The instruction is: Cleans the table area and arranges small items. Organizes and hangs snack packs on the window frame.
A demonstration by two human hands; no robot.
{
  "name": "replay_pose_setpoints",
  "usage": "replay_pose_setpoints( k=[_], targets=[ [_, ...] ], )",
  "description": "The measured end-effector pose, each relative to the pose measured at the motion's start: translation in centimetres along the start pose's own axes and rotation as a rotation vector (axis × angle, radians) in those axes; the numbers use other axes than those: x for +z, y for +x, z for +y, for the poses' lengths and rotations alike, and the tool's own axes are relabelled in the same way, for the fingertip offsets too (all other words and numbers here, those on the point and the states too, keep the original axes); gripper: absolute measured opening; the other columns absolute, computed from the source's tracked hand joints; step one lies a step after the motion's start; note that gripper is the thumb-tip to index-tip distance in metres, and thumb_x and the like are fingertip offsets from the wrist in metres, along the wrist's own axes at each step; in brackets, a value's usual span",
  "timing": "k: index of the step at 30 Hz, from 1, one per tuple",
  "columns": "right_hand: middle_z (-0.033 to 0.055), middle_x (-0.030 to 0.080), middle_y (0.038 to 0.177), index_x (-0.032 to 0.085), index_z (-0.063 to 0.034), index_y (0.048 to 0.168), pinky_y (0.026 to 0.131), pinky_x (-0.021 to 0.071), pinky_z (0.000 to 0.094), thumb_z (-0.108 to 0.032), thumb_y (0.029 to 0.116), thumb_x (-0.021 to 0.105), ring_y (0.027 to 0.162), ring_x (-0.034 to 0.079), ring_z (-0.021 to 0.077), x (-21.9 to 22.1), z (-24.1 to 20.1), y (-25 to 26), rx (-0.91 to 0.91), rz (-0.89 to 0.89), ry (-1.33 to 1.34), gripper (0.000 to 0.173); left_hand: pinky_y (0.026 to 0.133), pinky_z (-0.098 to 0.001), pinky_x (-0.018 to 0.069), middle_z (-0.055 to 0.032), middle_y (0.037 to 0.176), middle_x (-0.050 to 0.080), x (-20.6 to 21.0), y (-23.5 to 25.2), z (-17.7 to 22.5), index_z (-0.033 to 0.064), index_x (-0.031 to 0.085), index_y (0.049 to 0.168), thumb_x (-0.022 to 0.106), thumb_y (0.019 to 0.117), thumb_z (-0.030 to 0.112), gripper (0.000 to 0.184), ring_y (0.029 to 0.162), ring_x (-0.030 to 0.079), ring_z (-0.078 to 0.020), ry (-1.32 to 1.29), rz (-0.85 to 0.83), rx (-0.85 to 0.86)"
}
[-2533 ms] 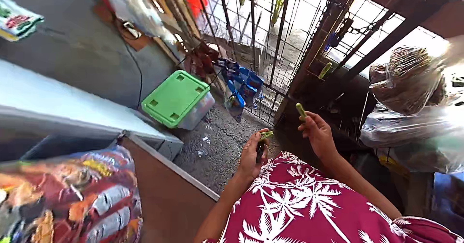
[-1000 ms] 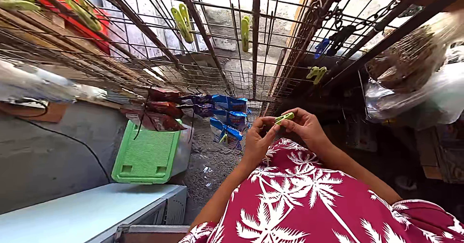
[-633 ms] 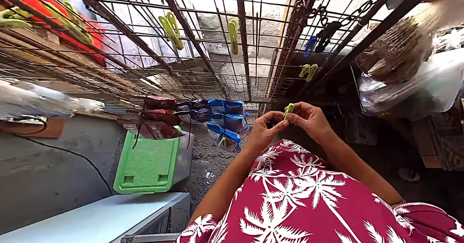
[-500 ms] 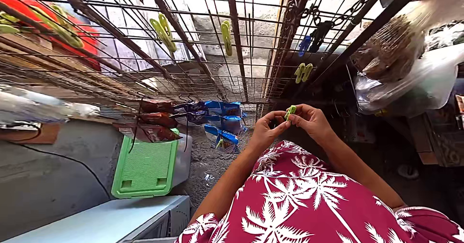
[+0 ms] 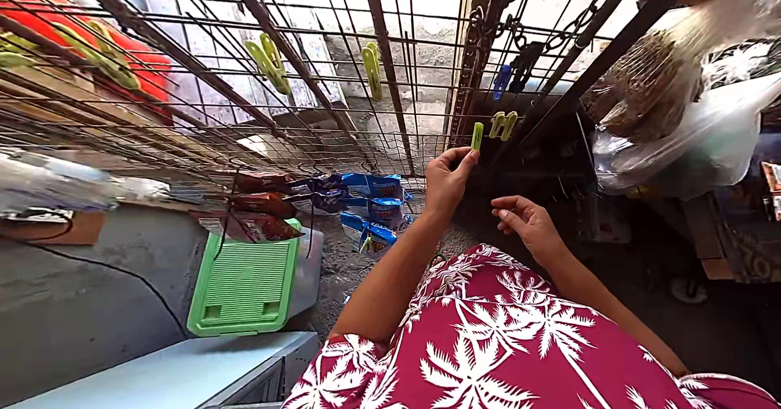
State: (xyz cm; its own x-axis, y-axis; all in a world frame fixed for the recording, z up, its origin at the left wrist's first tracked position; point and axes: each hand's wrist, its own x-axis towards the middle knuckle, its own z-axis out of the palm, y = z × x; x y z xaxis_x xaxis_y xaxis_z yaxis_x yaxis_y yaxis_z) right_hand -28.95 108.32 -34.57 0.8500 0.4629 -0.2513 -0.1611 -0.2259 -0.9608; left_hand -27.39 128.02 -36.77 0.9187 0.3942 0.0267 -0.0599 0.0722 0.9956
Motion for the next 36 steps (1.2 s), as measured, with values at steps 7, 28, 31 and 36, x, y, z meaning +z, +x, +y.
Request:
replay_pose_setpoints(
  k=[7,28,31,36],
  targets=[
    [0.0054,0.071,0.104,0.067,-0.0020,0.119,0.074,0.0574,0.0228,-0.003,0.1011,0.056,0.080,0.067,0.0075,-0.4,0.3,-0.4,0.042,-0.025,-0.011,0.021,0.056,-0.0173,0.0422,0.0005,0.083,0.070,0.9,1.2,0.5,0.0005,0.071,0.105,0.064,0.1005,0.012,0.014,0.062,0.054,0.0005,-0.071,0.060,-0.021],
    [0.0092,0.067,0.115,0.056,0.0010,0.133,0.081,0.0611,0.0317,-0.013,0.1040,0.057,0.090,0.070,0.0136,2.9,1.0,1.3,0.078,-0.060,0.204,0.032,0.087,-0.0285,0.0420,0.0025,0.092,0.050,2.1,-5.5,-0.8,0.0078,0.057,0.113,0.016,0.1069,0.038,0.051,0.089,0.051,-0.0068,-0.167,-0.047,-0.167],
    [0.0097,0.067,0.115,0.056,0.0025,0.133,0.085,0.0612,0.0314,-0.006,0.1003,0.061,0.094,0.071,0.0139,3.2,0.8,1.3,0.089,-0.081,0.232,0.034,0.091,-0.0313,0.0386,0.0022,0.094,0.051,1.6,-5.5,-1.4,0.0082,0.057,0.114,0.014,0.1069,0.042,0.056,0.093,0.051,-0.0077,-0.098,-0.044,-0.112],
    [0.0085,0.069,0.106,0.056,0.0049,0.127,0.087,0.0601,0.0321,-0.006,0.1040,0.054,0.091,0.071,0.0144,3.6,1.1,1.7,0.209,-0.147,0.352,0.025,0.093,-0.0319,0.0370,0.0013,0.095,0.052,1.1,-5.4,-1.8,0.0061,0.058,0.116,0.013,0.1071,0.041,0.058,0.094,0.050,-0.0086,-0.057,-0.057,-0.065]
  ],
)
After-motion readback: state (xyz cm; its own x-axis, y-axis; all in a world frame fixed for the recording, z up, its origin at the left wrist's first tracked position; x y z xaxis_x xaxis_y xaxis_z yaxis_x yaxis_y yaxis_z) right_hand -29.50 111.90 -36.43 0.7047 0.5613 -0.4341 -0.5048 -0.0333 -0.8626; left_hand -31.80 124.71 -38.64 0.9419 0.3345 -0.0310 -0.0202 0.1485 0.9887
